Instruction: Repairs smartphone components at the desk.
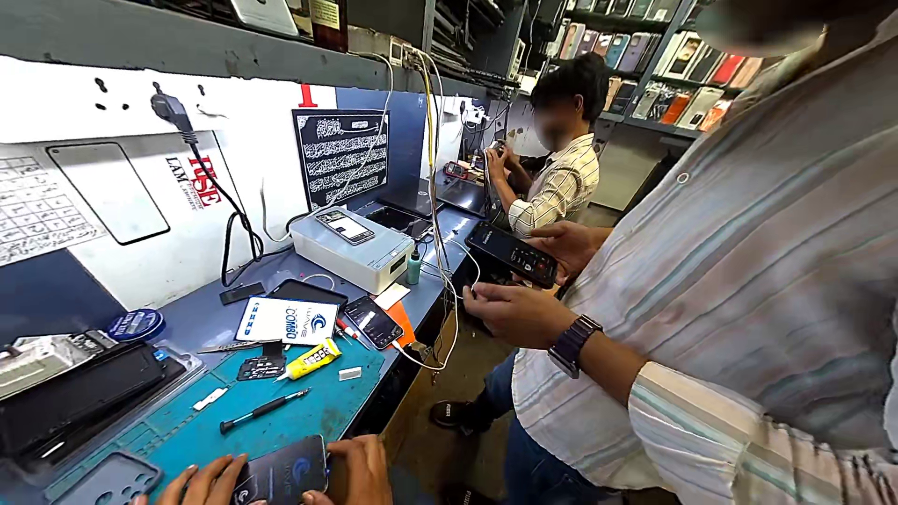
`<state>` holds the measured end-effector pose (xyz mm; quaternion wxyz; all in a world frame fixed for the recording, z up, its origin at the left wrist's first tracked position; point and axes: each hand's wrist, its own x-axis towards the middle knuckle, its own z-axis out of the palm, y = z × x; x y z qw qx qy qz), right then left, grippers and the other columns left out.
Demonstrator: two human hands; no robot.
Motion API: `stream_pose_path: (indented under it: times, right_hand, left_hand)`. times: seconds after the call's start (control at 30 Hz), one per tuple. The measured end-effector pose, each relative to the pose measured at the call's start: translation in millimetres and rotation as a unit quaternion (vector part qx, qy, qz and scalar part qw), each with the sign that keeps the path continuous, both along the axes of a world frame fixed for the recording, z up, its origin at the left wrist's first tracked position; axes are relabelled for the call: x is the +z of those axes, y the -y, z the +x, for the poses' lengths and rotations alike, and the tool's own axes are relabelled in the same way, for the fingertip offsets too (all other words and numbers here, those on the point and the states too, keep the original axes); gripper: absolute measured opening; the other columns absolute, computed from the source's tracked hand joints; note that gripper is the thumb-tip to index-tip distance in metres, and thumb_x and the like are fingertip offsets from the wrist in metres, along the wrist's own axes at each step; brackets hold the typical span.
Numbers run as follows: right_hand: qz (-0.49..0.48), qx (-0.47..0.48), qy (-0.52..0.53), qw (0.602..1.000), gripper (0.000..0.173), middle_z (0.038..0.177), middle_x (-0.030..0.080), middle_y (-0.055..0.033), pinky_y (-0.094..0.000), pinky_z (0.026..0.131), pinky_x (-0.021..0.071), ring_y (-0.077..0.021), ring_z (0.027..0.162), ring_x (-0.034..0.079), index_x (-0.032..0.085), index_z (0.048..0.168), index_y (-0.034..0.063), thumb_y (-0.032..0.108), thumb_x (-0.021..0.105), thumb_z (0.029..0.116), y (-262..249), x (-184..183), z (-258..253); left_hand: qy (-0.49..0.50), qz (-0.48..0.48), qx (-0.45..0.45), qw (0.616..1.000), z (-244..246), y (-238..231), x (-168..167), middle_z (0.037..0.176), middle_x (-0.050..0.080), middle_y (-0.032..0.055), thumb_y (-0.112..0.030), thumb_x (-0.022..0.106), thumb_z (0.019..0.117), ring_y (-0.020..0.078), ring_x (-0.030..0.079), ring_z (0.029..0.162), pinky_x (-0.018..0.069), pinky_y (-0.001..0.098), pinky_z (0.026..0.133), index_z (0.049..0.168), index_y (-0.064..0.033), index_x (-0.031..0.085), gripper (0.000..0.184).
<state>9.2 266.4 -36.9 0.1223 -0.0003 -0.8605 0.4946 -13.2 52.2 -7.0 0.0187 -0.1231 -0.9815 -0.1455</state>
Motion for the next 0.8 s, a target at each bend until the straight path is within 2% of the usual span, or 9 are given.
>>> stream_pose_path:
  times: [0.07, 0.13, 0.3, 0.47, 0.57, 0.8]
  right_hand:
    - [-0.094, -0.002, 0.076, 0.993, 0.055, 0.118, 0.062, -0.0179, -0.0387, 0.083, 0.0574, -0.0245, 0.097, 0.065, 0.064, 0.129, 0.0016, 0.026, 0.083, 0.0841, -0.8, 3.9, 4.9]
    - [-0.178, 0.004, 0.139, 0.974, 0.06, 0.116, 0.062, -0.0187, -0.0381, 0.077, 0.0586, -0.0229, 0.089, 0.067, 0.057, 0.132, -0.0014, 0.022, 0.084, 0.0838, -0.6, 5.2, 4.8]
    - [-0.311, 0.013, 0.237, 0.92, 0.059, 0.106, 0.065, -0.018, -0.0395, 0.076, 0.0591, -0.0225, 0.083, 0.068, 0.051, 0.133, -0.004, 0.013, 0.082, 0.0855, 4.6, 8.5, -2.0]
    - [-0.389, -0.011, 0.273, 0.88, 0.057, 0.097, 0.064, -0.0169, -0.0376, 0.073, 0.0609, -0.0223, 0.078, 0.069, 0.047, 0.133, -0.0043, 0.007, 0.079, 0.0879, 14.0, 14.4, -4.5]
    - [-0.424, -0.024, 0.281, 0.861, 0.051, 0.094, 0.064, -0.0168, -0.0378, 0.072, 0.0621, -0.023, 0.076, 0.07, 0.047, 0.129, -0.0057, 0.007, 0.077, 0.0905, 15.4, 14.3, -10.1]
    - [-0.451, -0.049, 0.289, 0.843, 0.045, 0.09, 0.065, -0.0174, -0.0367, 0.067, 0.0641, -0.0238, 0.072, 0.071, 0.05, 0.121, -0.0059, -0.001, 0.079, 0.0864, 17.9, 11.0, -12.9]
  left_hand:
    - [0.003, 0.002, -0.005, 1.0, -0.3, -0.8, 1.2, 0.147, 0.052, 0.0236, -0.049, 0.056, 0.1009, 0.0525, 0.036, 0.143, 0.0101, 0.0762, 0.115, 0.145, -0.0049, 0.054, 0.062]
    - [0.009, 0.005, -0.008, 1.0, -0.7, -2.1, 2.3, 0.148, 0.051, 0.0241, -0.046, 0.056, 0.1015, 0.0531, 0.035, 0.143, 0.0106, 0.0768, 0.115, 0.145, -0.0048, 0.054, 0.06]
    - [0.001, 0.014, -0.01, 1.0, -1.3, -0.8, 0.4, 0.148, 0.05, 0.0252, -0.044, 0.059, 0.1004, 0.0536, 0.035, 0.143, 0.0107, 0.0774, 0.114, 0.143, -0.0049, 0.056, 0.058]
    - [0.004, 0.014, -0.008, 1.0, 0.4, -1.8, 2.3, 0.148, 0.05, 0.025, -0.044, 0.06, 0.0997, 0.0534, 0.034, 0.144, 0.0104, 0.0771, 0.115, 0.141, -0.0051, 0.058, 0.057]
    - [0.002, 0.023, -0.006, 1.0, 0.5, -3.4, 4.3, 0.148, 0.05, 0.0252, -0.041, 0.064, 0.0984, 0.0533, 0.033, 0.145, 0.0089, 0.0761, 0.116, 0.14, -0.0045, 0.059, 0.055]
    - [-0.072, 0.024, 0.018, 0.997, -2.3, -0.4, -16.8, 0.145, 0.056, 0.0165, -0.04, 0.073, 0.0889, 0.0475, 0.04, 0.142, 0.0176, 0.0752, 0.115, 0.131, -0.013, 0.066, 0.051]
